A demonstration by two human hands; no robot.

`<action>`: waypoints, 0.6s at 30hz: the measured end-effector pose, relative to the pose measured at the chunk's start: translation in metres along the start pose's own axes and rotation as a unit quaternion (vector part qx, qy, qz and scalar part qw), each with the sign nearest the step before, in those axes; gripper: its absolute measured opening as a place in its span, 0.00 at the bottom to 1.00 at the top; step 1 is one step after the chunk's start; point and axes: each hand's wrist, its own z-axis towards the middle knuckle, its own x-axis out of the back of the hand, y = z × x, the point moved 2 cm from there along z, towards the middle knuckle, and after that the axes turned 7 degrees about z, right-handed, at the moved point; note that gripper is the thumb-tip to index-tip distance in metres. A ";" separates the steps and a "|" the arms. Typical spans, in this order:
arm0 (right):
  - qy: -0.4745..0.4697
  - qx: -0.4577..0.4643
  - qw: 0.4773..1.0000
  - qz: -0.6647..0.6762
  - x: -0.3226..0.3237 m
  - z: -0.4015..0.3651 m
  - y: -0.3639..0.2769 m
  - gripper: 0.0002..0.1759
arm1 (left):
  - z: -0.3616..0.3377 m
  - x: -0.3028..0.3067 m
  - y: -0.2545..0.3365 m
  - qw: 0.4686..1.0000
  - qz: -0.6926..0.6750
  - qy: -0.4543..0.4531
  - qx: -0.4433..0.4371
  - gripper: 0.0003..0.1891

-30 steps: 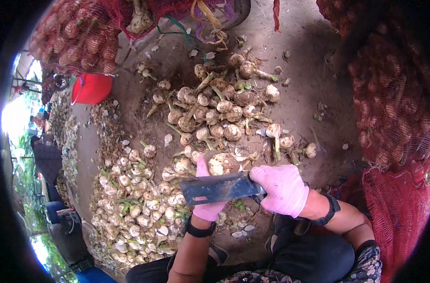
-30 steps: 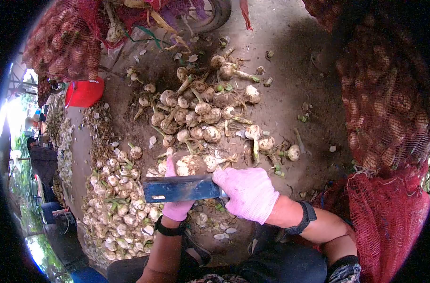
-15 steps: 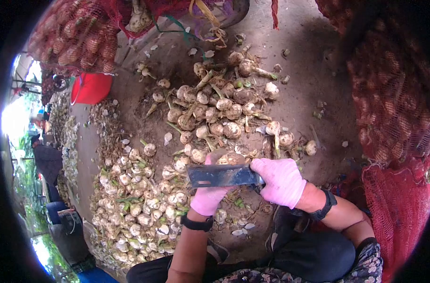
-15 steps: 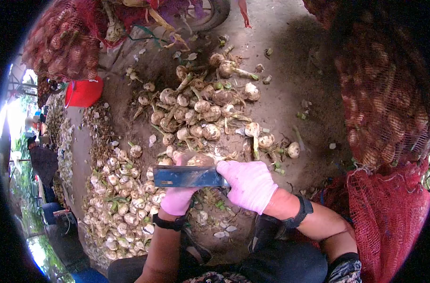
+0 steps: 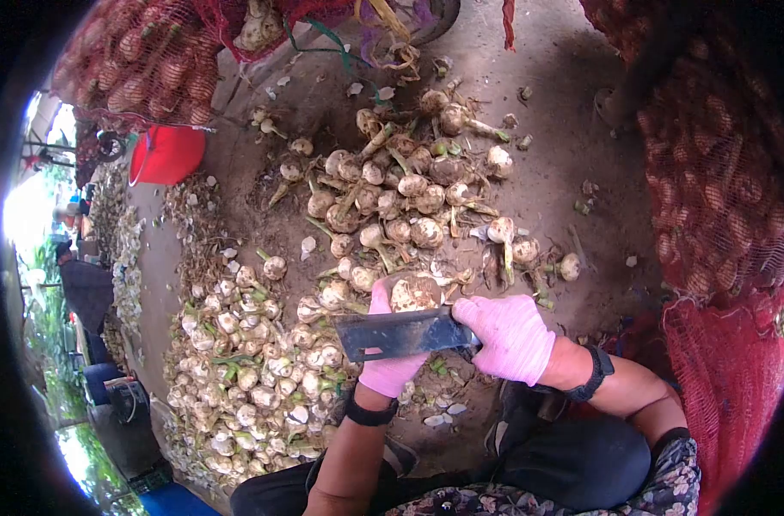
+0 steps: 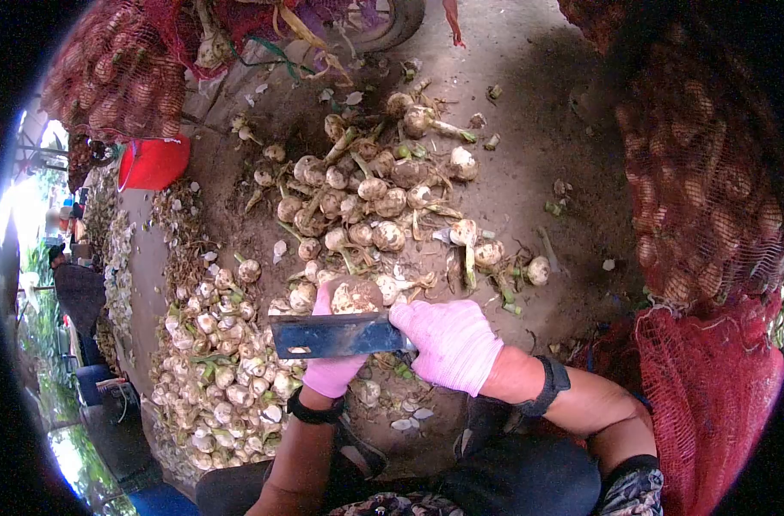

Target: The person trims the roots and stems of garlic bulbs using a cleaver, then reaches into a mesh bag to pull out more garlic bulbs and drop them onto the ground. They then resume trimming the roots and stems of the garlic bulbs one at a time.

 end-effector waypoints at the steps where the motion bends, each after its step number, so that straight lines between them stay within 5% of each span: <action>1: 0.010 0.010 1.000 0.002 -0.003 0.000 0.004 0.19 | -0.001 0.000 0.004 0.999 0.025 0.029 -0.024 0.32; 2: 0.019 0.020 1.000 0.004 -0.007 0.000 0.006 0.19 | -0.002 0.000 0.002 0.999 0.025 0.029 -0.023 0.32; 3: 0.018 0.021 1.000 0.003 -0.009 0.000 0.009 0.19 | -0.001 -0.003 -0.010 0.939 -0.308 0.014 0.154 0.32; 4: 0.038 0.034 0.999 0.001 -0.009 0.000 0.011 0.20 | -0.003 -0.011 -0.018 0.742 -0.595 -0.003 0.307 0.31; 5: 0.058 0.045 0.997 -0.001 -0.011 0.001 0.013 0.21 | -0.005 -0.016 -0.027 0.742 -0.595 -0.003 0.308 0.31; 7: 0.064 0.045 0.997 -0.008 -0.017 0.002 0.019 0.22 | -0.009 -0.022 -0.034 0.931 -0.293 0.010 0.217 0.29; 11: 0.091 0.066 0.994 0.001 -0.015 0.006 0.020 0.19 | -0.009 -0.015 -0.007 0.969 -0.207 0.030 0.129 0.30; 13: 0.062 -0.119 0.990 -0.047 -0.015 0.018 0.050 0.15 | -0.009 -0.012 0.010 0.993 -0.026 0.000 0.114 0.31; 14: 0.030 -0.238 0.970 -0.035 0.002 0.024 0.079 0.15 | -0.015 -0.019 0.022 0.995 -0.046 -0.032 0.078 0.32; 15: 0.089 -0.220 0.970 -0.046 0.009 0.018 0.078 0.16 | -0.015 -0.020 0.022 1.000 -0.016 -0.016 0.008 0.32; 18: 0.108 -0.185 0.977 -0.023 0.002 0.012 0.064 0.16 | -0.006 -0.012 -0.004 0.976 -0.124 -0.007 0.179 0.27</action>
